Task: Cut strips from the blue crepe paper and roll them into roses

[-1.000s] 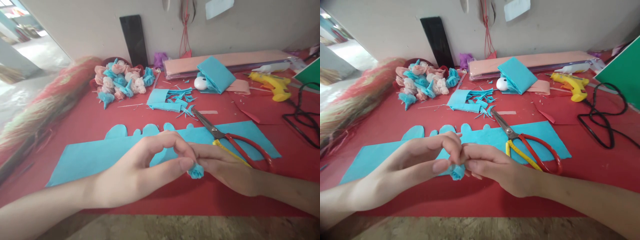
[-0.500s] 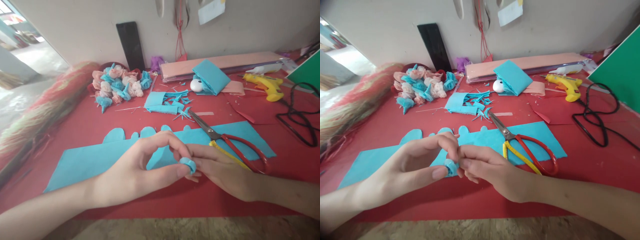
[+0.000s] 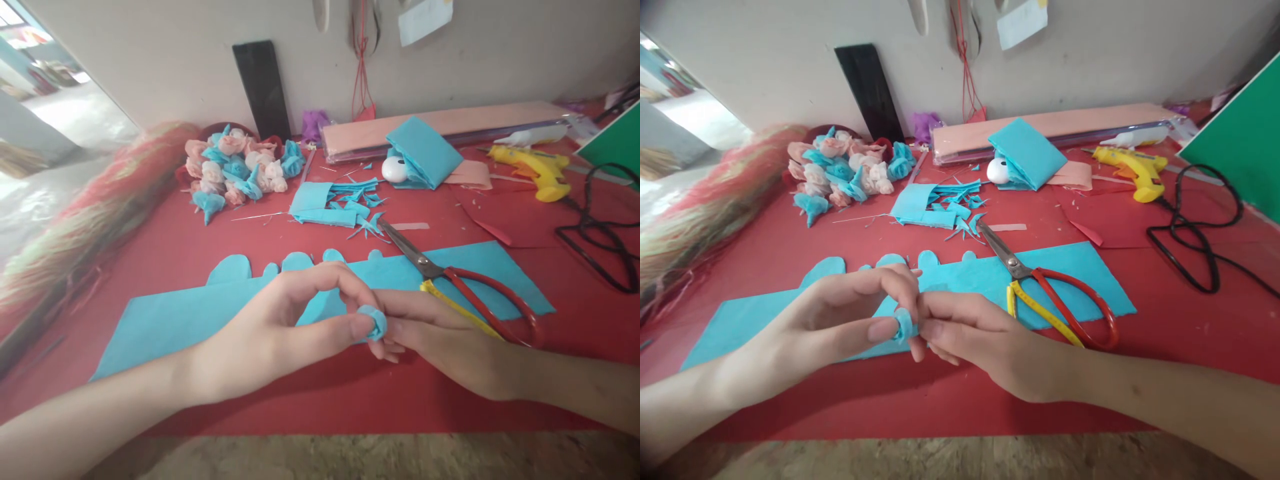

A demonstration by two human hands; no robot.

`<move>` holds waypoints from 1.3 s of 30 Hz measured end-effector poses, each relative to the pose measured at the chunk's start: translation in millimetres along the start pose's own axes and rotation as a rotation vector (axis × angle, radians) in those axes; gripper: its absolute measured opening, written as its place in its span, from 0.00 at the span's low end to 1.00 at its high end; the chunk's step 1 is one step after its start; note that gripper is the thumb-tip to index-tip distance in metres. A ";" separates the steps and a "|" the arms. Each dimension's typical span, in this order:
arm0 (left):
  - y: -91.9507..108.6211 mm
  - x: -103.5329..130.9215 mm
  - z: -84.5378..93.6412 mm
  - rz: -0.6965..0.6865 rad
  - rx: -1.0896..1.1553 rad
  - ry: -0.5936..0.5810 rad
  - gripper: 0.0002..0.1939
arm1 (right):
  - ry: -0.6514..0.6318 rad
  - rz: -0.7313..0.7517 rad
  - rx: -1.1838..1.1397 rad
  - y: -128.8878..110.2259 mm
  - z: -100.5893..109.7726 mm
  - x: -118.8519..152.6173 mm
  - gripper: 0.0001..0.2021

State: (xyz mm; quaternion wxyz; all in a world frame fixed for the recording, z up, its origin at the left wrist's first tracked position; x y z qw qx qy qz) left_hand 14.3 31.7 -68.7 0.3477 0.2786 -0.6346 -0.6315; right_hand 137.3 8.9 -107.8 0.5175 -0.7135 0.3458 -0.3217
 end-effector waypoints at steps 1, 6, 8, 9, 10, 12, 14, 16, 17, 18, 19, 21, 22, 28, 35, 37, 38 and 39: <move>-0.2 -0.8 -0.7 0.018 0.036 -0.018 0.04 | -0.005 0.012 0.019 -2.3 -0.4 0.3 0.11; -1.1 -3.0 0.1 0.042 0.044 -0.041 0.05 | -0.011 0.101 0.120 -14.3 -2.0 -0.4 0.12; -1.4 -3.3 0.9 0.045 0.043 -0.034 0.04 | 0.004 0.163 0.177 -17.5 -1.5 -1.7 0.11; -1.3 -3.7 1.1 0.043 0.046 -0.029 0.04 | 0.015 0.200 0.202 -19.0 -1.0 -2.2 0.10; -1.1 -4.1 1.4 0.039 0.044 -0.024 0.04 | 0.028 0.234 0.221 -20.1 -0.5 -2.7 0.10; -0.2 -5.0 1.8 0.028 0.041 -0.014 0.05 | 0.062 0.278 0.231 -21.3 0.8 -3.2 0.10; 0.5 -5.7 2.2 0.024 0.049 -0.007 0.05 | 0.094 0.292 0.248 -21.5 1.4 -2.9 0.10; 1.0 -6.0 2.6 0.027 0.065 -0.005 0.05 | 0.107 0.322 0.296 -22.5 0.4 -1.7 0.10; 1.3 -6.0 3.0 0.024 0.069 -0.003 0.05 | 0.120 0.352 0.330 -23.8 0.1 -0.9 0.10; 1.7 -6.0 3.6 0.017 0.071 0.003 0.04 | 0.136 0.392 0.365 -25.3 -0.1 -0.2 0.09; 2.0 -5.9 4.3 0.012 0.070 0.012 0.04 | 0.159 0.440 0.396 -27.1 0.2 0.5 0.09; 2.2 -5.6 5.5 0.009 0.062 0.031 0.03 | 0.209 0.533 0.450 -30.2 1.5 1.6 0.07; 2.1 -5.5 5.8 0.013 0.057 0.038 0.04 | 0.225 0.571 0.477 -31.0 2.1 2.0 0.07; 2.7 -5.7 5.4 0.039 0.026 0.042 0.05 | 0.199 0.697 0.644 -31.9 0.5 6.4 0.01; 2.9 -5.1 5.1 0.042 0.066 0.037 0.05 | 0.247 0.723 0.728 -36.3 -1.6 10.6 0.05; 1.8 -3.6 6.2 0.041 0.092 0.044 0.04 | 0.277 0.725 0.763 -37.7 -1.0 10.9 0.07; 1.2 -2.6 6.7 0.038 0.115 0.043 0.04 | 0.292 0.729 0.780 -38.2 -0.5 11.3 0.07; 0.8 -1.5 7.1 0.034 0.143 0.040 0.05 | 0.307 0.735 0.795 -38.7 0.0 11.8 0.07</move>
Point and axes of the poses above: each hand's wrist, its own x-axis away from the middle knuckle, its own z-axis out of the back of the hand, y = z × x, the point moved 5 cm from there along -x, towards the middle knuckle, and after that the axes turned 11 degrees about y, right-handed, at the moved point
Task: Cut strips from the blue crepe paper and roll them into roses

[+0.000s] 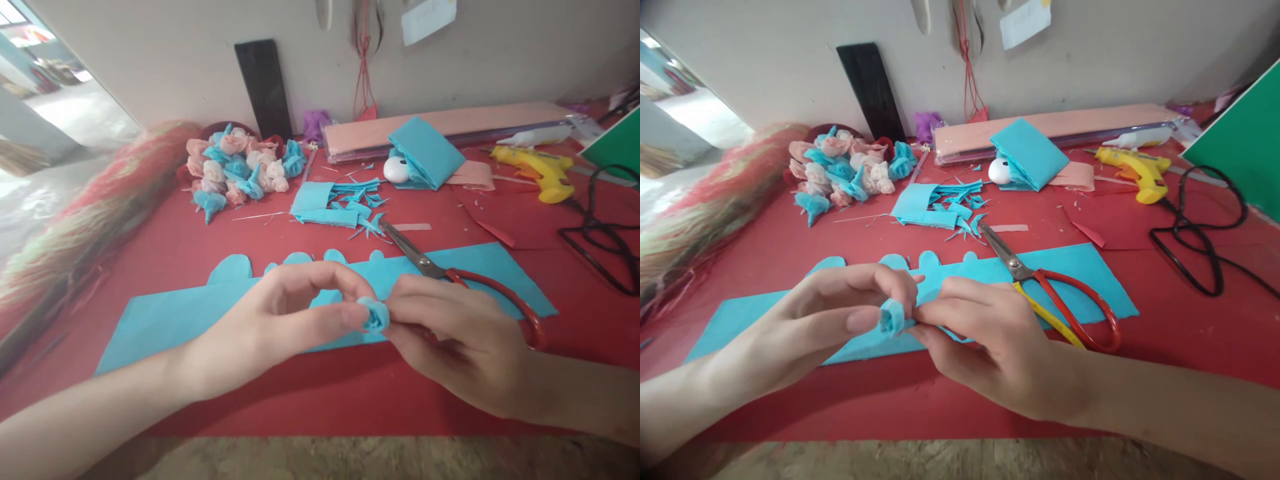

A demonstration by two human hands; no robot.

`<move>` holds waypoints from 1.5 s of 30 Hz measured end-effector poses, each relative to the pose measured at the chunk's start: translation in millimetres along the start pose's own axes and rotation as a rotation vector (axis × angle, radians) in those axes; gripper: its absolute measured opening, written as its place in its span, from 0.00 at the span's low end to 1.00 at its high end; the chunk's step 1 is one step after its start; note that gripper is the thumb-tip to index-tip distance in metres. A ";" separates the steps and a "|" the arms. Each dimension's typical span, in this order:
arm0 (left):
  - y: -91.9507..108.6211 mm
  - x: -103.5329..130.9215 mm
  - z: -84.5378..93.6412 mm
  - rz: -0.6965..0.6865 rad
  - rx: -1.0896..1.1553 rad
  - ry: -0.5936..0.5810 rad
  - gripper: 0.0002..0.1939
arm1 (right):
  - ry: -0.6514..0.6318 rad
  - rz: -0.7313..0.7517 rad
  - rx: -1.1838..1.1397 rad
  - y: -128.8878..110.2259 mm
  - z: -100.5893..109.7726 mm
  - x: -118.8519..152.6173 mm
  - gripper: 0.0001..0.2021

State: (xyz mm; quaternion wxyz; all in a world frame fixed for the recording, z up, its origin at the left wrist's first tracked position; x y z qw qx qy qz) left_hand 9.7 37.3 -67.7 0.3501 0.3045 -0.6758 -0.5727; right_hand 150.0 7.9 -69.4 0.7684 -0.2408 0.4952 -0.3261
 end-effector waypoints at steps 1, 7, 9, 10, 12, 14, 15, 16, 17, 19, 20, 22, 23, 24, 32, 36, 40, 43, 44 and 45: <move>-0.2 0.9 0.5 -0.005 0.030 -0.002 0.06 | 0.011 0.003 0.016 0.1 0.8 0.1 0.06; 0.0 -0.2 2.5 -0.068 0.114 0.023 0.10 | 0.062 -0.108 0.017 5.9 2.5 0.0 0.06; -1.3 -2.0 2.6 -0.075 0.135 0.035 0.10 | 0.096 -0.183 -0.012 9.2 3.0 -0.9 0.06; -2.3 -3.0 2.7 -0.074 0.142 0.043 0.11 | 0.120 -0.222 -0.034 10.8 3.7 -1.3 0.06; -4.6 -4.8 2.4 -0.071 0.151 0.050 0.11 | 0.149 -0.318 -0.106 15.1 3.9 -1.4 0.08; -6.2 -6.5 2.1 -0.082 0.139 0.060 0.11 | 0.128 -0.403 -0.213 18.6 1.4 -0.6 0.09; -6.7 -7.1 1.9 -0.090 0.125 0.066 0.11 | 0.101 -0.440 -0.270 20.0 -0.6 0.0 0.09; -7.0 -7.5 1.6 -0.097 0.106 0.068 0.10 | 0.067 -0.473 -0.326 21.1 -3.1 0.9 0.09; -7.4 -7.7 1.2 -0.100 0.087 0.069 0.08 | 0.028 -0.502 -0.391 21.7 -5.9 1.7 0.09; -8.5 -7.3 0.4 -0.084 0.074 0.063 0.07 | -0.059 -0.578 -0.557 22.4 -12.3 3.6 0.09; -9.2 -6.7 0.2 -0.071 0.079 0.060 0.07 | -0.097 -0.613 -0.645 22.2 -15.1 4.2 0.09; -10.9 -5.3 -0.2 -0.041 0.109 0.054 0.04 | -0.178 -0.651 -0.778 20.8 -19.5 4.5 0.10; -12.0 -4.5 -0.7 -0.026 0.134 0.045 0.03 | -0.211 -0.655 -0.814 20.2 -20.7 4.2 0.10; -13.2 -3.8 -1.4 -0.012 0.157 0.033 0.03 | -0.244 -0.653 -0.831 19.8 -21.6 3.9 0.10; -17.5 -0.6 -6.1 -0.002 0.223 -0.055 0.04 | -0.360 -0.670 -0.917 19.4 -26.5 6.1 0.08; -16.8 1.0 -7.9 -0.023 0.216 -0.083 0.09 | -0.366 -0.691 -0.949 19.0 -28.2 8.2 0.07; -16.7 1.3 -8.0 -0.055 0.210 -0.089 0.09 | -0.337 -0.709 -0.994 17.6 -29.0 9.5 0.05; -17.2 0.7 -6.4 -0.099 0.203 -0.077 0.09 | -0.306 -0.726 -1.014 15.9 -29.3 10.4 0.05; -17.3 0.6 -5.8 -0.115 0.198 -0.070 0.09 | -0.298 -0.733 -1.016 15.5 -29.4 10.6 0.06; -17.4 0.5 -5.3 -0.127 0.190 -0.064 0.10 | -0.292 -0.740 -1.014 15.2 -29.5 10.7 0.06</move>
Point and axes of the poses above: each hand's wrist, its own x-axis away from the middle knuckle, its own z-axis out of the back of the hand, y = z × x, the point moved 5 cm from there along -x, towards the middle knuckle, and after that the axes turned 11 degrees about y, right-handed, at the moved point
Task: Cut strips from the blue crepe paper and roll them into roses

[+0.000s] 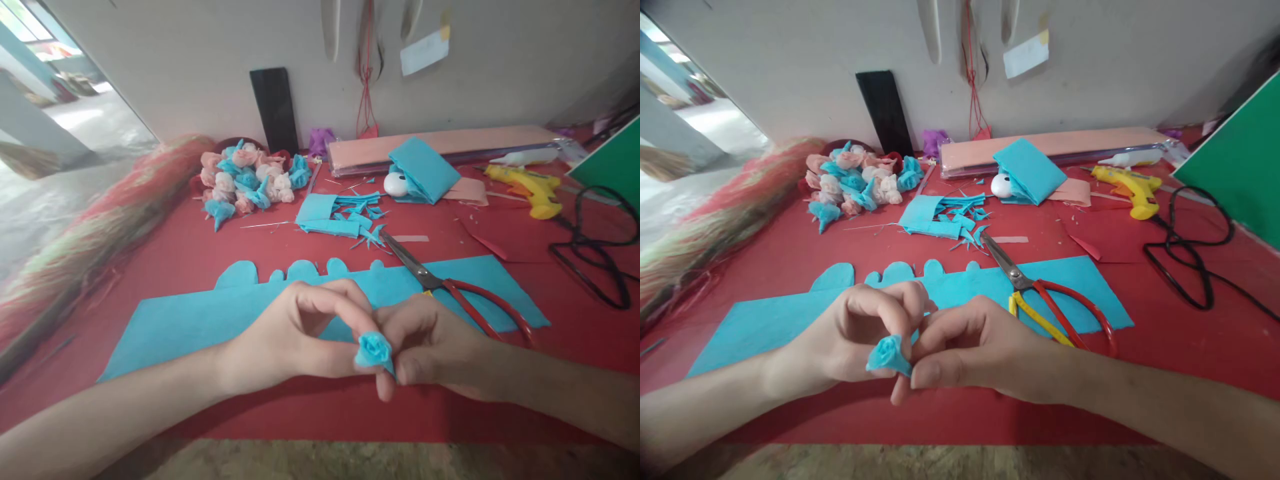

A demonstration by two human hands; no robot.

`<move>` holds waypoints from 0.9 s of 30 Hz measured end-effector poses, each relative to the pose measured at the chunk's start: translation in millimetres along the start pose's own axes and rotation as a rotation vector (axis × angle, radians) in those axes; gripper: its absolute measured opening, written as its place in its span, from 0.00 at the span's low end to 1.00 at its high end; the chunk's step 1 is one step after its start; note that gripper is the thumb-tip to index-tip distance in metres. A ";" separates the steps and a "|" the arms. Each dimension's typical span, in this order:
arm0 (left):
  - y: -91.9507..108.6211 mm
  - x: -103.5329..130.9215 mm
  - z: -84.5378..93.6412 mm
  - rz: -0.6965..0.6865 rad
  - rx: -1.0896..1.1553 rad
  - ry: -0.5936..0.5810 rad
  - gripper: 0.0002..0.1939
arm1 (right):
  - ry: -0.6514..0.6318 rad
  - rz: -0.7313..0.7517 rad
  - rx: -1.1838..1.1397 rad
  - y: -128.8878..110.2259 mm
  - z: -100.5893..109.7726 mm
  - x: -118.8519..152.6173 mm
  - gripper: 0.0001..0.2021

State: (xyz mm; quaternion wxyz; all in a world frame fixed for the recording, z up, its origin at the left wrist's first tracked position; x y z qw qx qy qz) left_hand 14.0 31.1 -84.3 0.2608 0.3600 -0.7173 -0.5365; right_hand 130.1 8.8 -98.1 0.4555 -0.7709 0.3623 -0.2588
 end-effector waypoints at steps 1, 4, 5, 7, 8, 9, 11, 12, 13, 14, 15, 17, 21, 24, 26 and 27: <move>0.2 0.0 0.2 -0.010 -0.012 0.004 0.10 | 0.006 -0.003 0.002 0.0 -0.2 0.0 0.06; 2.8 0.0 -0.1 -0.033 -0.069 0.015 0.10 | 0.026 0.002 0.034 -1.3 0.5 -0.4 0.04; 4.3 -0.2 -0.1 -0.042 -0.096 0.024 0.10 | 0.039 0.011 0.055 -2.2 1.2 -0.4 0.03; 7.8 -0.8 0.3 -0.071 -0.153 0.051 0.11 | 0.077 0.029 0.093 -4.3 2.9 0.0 0.03; 9.4 -1.1 0.8 -0.088 -0.181 0.067 0.11 | 0.108 0.047 0.122 -5.7 4.0 0.3 0.04; 10.7 -1.2 1.5 -0.106 -0.207 0.085 0.11 | 0.147 0.088 0.175 -8.2 5.3 0.8 0.05; 12.5 -1.0 3.1 -0.141 -0.252 0.124 0.10 | 0.233 0.232 0.352 -16.2 6.8 2.3 0.05; 12.9 -0.5 3.8 -0.157 -0.273 0.142 0.10 | 0.267 0.322 0.460 -20.9 6.1 3.4 0.05; 13.1 0.1 4.2 -0.170 -0.294 0.156 0.10 | 0.287 0.410 0.568 -25.3 4.4 4.5 0.04; 13.2 0.9 4.5 -0.184 -0.313 0.167 0.10 | 0.291 0.488 0.657 -28.9 1.9 5.6 0.04; 13.1 1.6 4.5 -0.195 -0.331 0.174 0.10 | 0.286 0.545 0.720 -31.6 -0.5 6.4 0.03; 12.7 2.8 4.5 -0.213 -0.363 0.184 0.10 | 0.281 0.634 0.824 -35.3 -4.3 8.0 0.05; 11.7 3.0 5.4 -0.258 -0.424 0.221 0.10 | 0.335 0.746 1.040 -37.8 -6.9 12.2 0.11; 12.2 2.5 5.5 -0.316 -0.484 0.261 0.09 | 0.371 0.818 1.210 -36.0 -7.8 15.9 0.14; 13.7 3.0 4.3 -0.363 -0.531 0.277 0.09 | 0.359 0.868 1.318 -33.7 -9.3 17.8 0.14; 14.7 3.6 3.5 -0.388 -0.558 0.280 0.09 | 0.347 0.890 1.371 -32.5 -10.1 18.6 0.15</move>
Point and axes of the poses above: each hand's wrist, its own x-axis away from the middle knuckle, its own z-axis out of the back of the hand, y = z × x, the point moved 5 cm from there along -x, towards the middle knuckle, and after that the axes turned 11 degrees about y, right-handed, at the moved point
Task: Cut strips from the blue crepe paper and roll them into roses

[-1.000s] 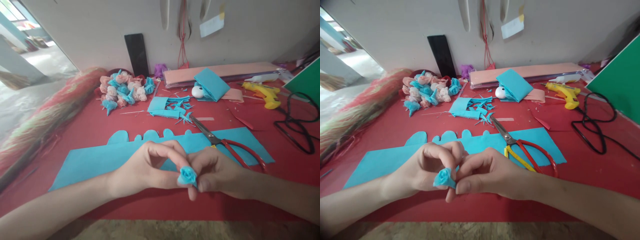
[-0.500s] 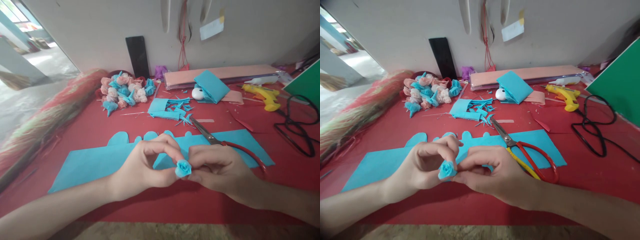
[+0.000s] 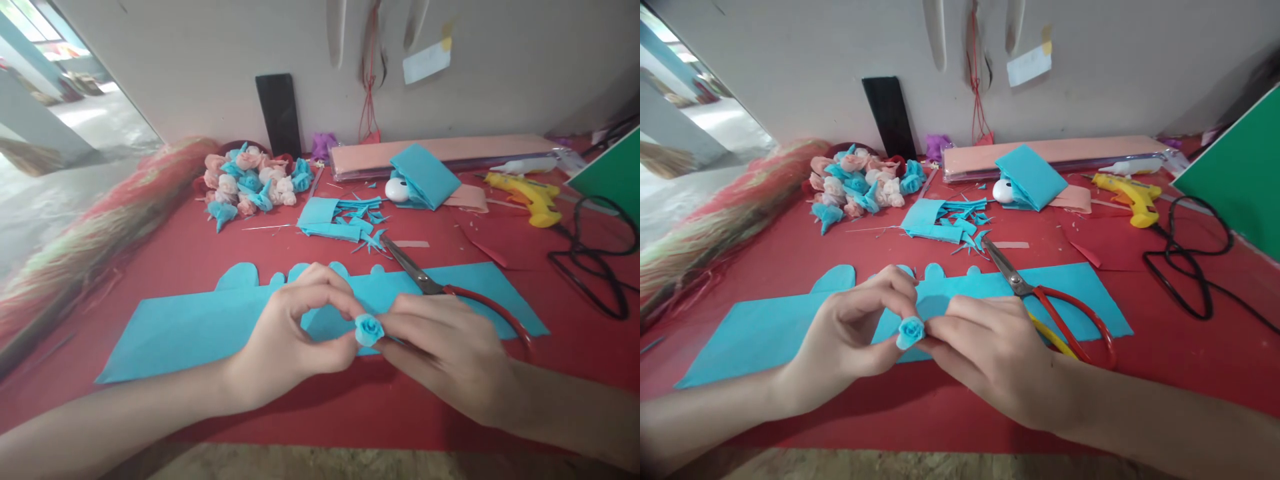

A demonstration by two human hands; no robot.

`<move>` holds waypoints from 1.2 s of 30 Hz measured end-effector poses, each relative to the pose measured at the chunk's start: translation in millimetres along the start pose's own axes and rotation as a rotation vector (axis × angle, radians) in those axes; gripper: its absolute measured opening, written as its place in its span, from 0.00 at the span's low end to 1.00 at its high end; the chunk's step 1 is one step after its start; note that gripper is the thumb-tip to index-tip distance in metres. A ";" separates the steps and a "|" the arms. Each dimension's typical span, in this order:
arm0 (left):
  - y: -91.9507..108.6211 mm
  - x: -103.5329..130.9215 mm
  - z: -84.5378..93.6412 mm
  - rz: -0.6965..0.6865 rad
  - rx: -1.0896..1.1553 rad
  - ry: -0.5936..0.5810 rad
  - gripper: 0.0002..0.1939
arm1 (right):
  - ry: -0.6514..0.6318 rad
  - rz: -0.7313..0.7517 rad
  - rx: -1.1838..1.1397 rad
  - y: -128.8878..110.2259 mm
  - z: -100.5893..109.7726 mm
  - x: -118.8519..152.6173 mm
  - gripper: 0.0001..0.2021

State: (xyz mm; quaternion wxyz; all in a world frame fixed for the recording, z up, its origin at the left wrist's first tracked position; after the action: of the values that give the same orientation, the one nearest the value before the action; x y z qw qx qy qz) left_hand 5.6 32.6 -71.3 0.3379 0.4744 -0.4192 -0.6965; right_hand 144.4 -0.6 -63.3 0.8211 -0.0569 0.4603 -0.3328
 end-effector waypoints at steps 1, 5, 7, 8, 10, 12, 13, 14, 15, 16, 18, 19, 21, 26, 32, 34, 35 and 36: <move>1.8 0.4 0.2 -0.030 -0.023 0.005 0.08 | -0.003 0.040 0.037 -1.0 0.0 0.9 0.15; 10.6 2.0 2.3 -0.186 -0.101 0.005 0.07 | -0.003 0.167 0.118 -1.9 2.1 3.7 0.13; 16.0 2.8 2.5 -0.300 -0.155 -0.015 0.06 | -0.069 0.228 0.126 -1.2 0.4 5.7 0.12; 17.9 3.0 2.2 -0.347 -0.178 -0.027 0.05 | -0.102 0.252 0.126 -0.6 -0.7 6.6 0.13; 19.8 2.6 1.7 -0.394 -0.196 -0.048 0.02 | -0.102 0.284 0.105 0.0 -0.1 7.0 0.15; 19.3 1.2 1.4 -0.382 -0.171 -0.059 0.04 | -0.044 0.284 0.055 0.0 2.7 5.6 0.16; 19.0 0.6 1.3 -0.375 -0.157 -0.061 0.06 | -0.013 0.276 0.023 -0.1 4.2 4.6 0.15; 18.6 0.1 1.2 -0.369 -0.145 -0.062 0.08 | 0.009 0.259 -0.016 0.1 5.1 3.5 0.15; 18.5 -0.1 1.0 -0.366 -0.135 -0.062 0.09 | 0.018 0.237 -0.057 0.3 5.4 2.4 0.14; 18.3 -0.2 0.8 -0.363 -0.126 -0.063 0.09 | 0.023 0.215 -0.098 0.6 5.5 1.3 0.13; 17.9 0.1 0.5 -0.359 -0.115 -0.068 0.09 | 0.036 0.186 -0.158 0.7 5.4 -0.5 0.12; 17.4 0.3 0.3 -0.351 -0.116 -0.073 0.10 | 0.042 0.177 -0.175 0.7 5.4 -1.2 0.12; 16.4 0.7 0.2 -0.330 -0.127 -0.086 0.10 | 0.049 0.173 -0.187 0.4 5.5 -2.2 0.12; 17.0 -1.9 3.9 -0.342 -0.167 -0.091 0.04 | 0.075 0.162 -0.113 2.1 9.5 -3.0 0.13; -2.7 -25.3 19.3 -0.348 -0.487 0.035 0.05 | 0.247 -0.174 -0.035 33.9 12.5 -7.4 0.08; -16.0 -32.2 20.8 -0.358 -0.563 0.000 0.06 | 0.279 -0.272 -0.050 45.2 8.8 -8.0 0.08; -22.7 -34.5 21.1 -0.368 -0.594 -0.014 0.06 | 0.285 -0.324 -0.060 50.5 6.6 -7.7 0.09; -29.2 -36.2 21.1 -0.375 -0.623 -0.029 0.06 | 0.285 -0.375 -0.071 55.4 4.4 -7.3 0.09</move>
State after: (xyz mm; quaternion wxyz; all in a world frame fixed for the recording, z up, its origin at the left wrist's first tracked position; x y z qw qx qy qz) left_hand -4.8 81.9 -79.9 0.3267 0.4072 -0.0977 -0.8473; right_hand 172.7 45.5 -77.7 0.6691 -0.1227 0.5643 -0.4678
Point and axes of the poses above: each hand's wrist, its own x-axis away from the middle knuckle, its own z-axis out of the back of the hand, y = z × x, the point moved 5 cm from there along -x, towards the middle knuckle, and after that the axes turned 11 degrees about y, right-handed, at the moved point
